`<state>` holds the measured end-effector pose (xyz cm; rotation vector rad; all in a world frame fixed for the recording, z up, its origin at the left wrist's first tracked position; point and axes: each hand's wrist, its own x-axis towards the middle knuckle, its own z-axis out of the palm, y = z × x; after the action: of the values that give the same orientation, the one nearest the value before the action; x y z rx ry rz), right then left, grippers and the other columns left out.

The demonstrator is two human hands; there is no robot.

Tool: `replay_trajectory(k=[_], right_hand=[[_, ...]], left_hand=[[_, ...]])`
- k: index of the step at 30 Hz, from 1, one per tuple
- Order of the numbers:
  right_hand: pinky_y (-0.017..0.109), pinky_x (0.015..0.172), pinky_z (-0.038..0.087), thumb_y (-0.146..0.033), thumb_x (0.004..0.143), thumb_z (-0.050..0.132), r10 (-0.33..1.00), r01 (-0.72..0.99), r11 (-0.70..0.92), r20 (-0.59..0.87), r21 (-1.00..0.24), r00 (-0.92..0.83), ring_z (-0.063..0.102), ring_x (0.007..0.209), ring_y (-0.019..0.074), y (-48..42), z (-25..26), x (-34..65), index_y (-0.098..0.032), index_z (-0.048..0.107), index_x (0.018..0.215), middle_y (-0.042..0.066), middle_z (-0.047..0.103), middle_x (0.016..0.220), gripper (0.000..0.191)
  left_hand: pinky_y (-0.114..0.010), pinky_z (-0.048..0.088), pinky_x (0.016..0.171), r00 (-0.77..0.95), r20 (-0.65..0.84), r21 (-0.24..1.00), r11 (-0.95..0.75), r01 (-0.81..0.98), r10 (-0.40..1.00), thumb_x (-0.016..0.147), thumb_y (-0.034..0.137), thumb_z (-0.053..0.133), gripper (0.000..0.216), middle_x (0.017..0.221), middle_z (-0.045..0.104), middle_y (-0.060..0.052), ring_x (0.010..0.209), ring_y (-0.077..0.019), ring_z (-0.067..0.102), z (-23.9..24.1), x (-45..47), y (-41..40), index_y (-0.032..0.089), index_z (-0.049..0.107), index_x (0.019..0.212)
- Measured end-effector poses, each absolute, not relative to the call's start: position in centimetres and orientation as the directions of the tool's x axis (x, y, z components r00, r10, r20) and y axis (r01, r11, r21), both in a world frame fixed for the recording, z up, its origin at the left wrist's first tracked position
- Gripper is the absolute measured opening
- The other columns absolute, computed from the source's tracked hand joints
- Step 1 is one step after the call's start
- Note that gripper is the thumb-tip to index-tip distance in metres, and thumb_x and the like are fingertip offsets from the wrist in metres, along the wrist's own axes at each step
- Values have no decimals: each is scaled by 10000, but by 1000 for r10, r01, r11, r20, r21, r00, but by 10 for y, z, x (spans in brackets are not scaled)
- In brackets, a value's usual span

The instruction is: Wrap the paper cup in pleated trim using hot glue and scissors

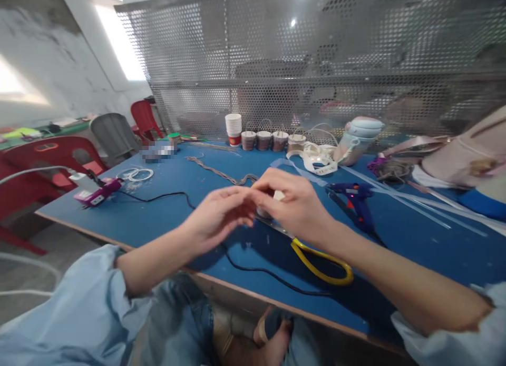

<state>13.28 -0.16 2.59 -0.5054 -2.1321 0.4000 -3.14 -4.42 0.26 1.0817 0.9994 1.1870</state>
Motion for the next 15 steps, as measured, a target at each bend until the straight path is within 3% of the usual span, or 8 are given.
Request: replay_trajectory(k=[2,4,7,10,12,15], right_hand=[[276,642,416,-227,896,576,418,188,907,749,-377,-515,546,679,143,-9,17,126,-211,661,761,-3,600,693,160],[294,650,405,-233,910,569,364,254,929,784,-268,-503,534,684,151,-9,10,126,-219,684,792,6,604,693,165],[316,638,367,-250,925,550,227,378,926,787,9,-574,512,665,164,-4,4,132,-220,694,813,14,623,673,185],[339,667,359,-228,918,546,72,396,873,726,287,-684,526,687,183,-5,2,137,-214,694,865,17,655,675,158],[348,693,375,-215,915,540,42,368,865,681,340,-731,552,722,199,-8,2,140,-193,692,933,33,677,715,155],[356,693,413,-214,925,500,115,369,894,667,254,-736,594,770,220,-10,5,153,-157,677,1010,78,698,821,204]], left_hand=[[-287,500,601,202,-53,886,139,-443,978,765,259,590,110,677,584,-41,620,-142,570,-1,-19,-55,194,671,727],[-279,511,622,214,-74,814,183,-551,974,800,235,565,152,706,604,-55,662,-146,586,-6,-18,-61,191,694,733],[-255,513,646,209,-113,775,217,-593,971,817,237,578,168,729,612,-57,689,-132,593,-13,-23,-63,191,706,718],[-214,495,636,206,-151,787,244,-567,967,751,212,663,104,712,601,-43,664,-95,577,-16,-23,-65,175,701,662],[-212,486,616,189,-193,813,265,-518,963,698,223,715,83,690,597,-36,633,-85,565,-15,-24,-65,165,693,642],[-253,479,589,35,-204,914,203,-351,978,643,285,754,140,661,597,-29,594,-99,558,-9,-47,-58,172,673,662]])
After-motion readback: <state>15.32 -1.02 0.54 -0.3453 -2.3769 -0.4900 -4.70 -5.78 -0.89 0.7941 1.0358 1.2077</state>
